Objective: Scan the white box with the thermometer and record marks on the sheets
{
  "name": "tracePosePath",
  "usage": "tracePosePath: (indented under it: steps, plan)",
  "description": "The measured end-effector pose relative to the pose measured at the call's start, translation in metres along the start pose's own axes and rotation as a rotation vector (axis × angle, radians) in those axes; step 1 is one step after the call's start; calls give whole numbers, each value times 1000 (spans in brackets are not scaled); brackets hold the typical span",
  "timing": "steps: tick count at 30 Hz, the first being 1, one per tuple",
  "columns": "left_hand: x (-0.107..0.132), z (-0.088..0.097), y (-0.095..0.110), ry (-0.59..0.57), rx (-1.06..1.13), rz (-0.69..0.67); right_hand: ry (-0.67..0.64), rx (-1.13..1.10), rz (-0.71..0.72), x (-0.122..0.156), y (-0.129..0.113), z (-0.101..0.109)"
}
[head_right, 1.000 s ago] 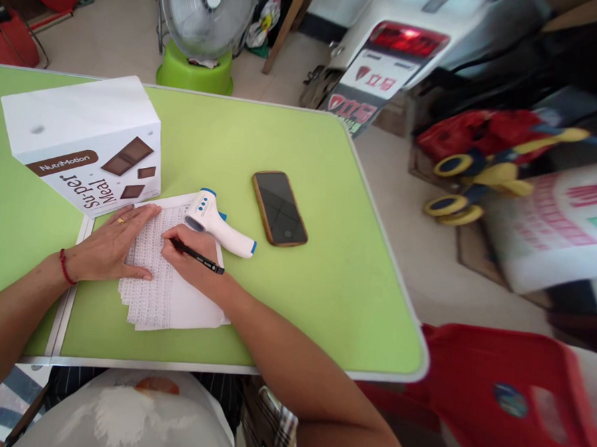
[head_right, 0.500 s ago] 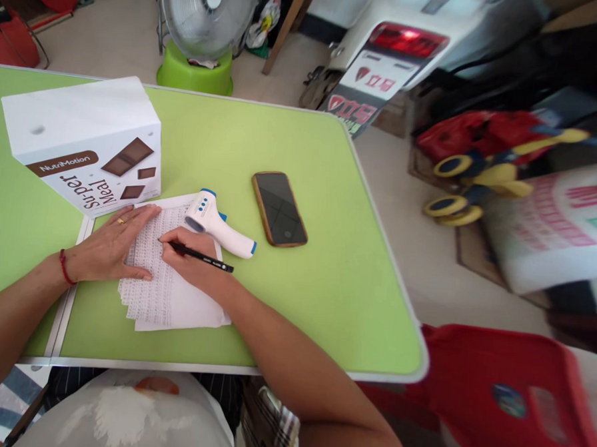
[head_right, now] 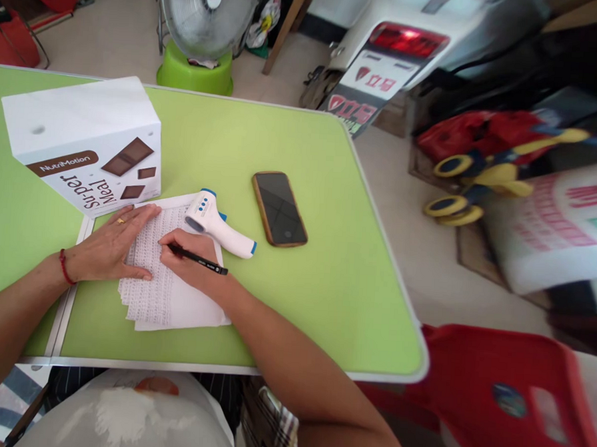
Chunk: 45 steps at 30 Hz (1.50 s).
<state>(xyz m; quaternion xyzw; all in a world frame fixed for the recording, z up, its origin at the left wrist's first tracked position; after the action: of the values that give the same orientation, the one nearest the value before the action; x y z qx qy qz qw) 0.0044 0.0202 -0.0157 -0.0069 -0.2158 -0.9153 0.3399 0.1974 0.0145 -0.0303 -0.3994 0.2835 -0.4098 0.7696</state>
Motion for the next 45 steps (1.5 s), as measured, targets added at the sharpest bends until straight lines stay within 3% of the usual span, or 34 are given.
tracePosePath:
  steps: [8, 14, 22, 45]
  plan:
    - [0, 0, 0, 1, -15, -6, -10, -23, 3, 1, -1, 1]
    - [0, -1, -1, 4, -26, -4, 86, -20, -39, -1, -2, 2]
    - [0, 1, -1, 11, -38, -2, -3, -46, -33, 0, -2, 5]
    - [0, 1, 0, -4, 8, -2, 51, 20, -108, -1, -5, 6]
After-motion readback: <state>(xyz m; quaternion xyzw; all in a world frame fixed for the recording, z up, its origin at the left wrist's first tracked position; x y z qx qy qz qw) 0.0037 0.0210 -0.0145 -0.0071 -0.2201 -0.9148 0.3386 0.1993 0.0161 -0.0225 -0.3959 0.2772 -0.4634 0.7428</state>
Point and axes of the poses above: each hand's wrist, its own x-axis away from the middle knuckle, its own z-axis out of the back of the hand, y = z × x, the point moved 2 cm from there along -x, towards the middle knuckle, and after that the axes turned 15 degrees about -y, right-handed, at the moved point
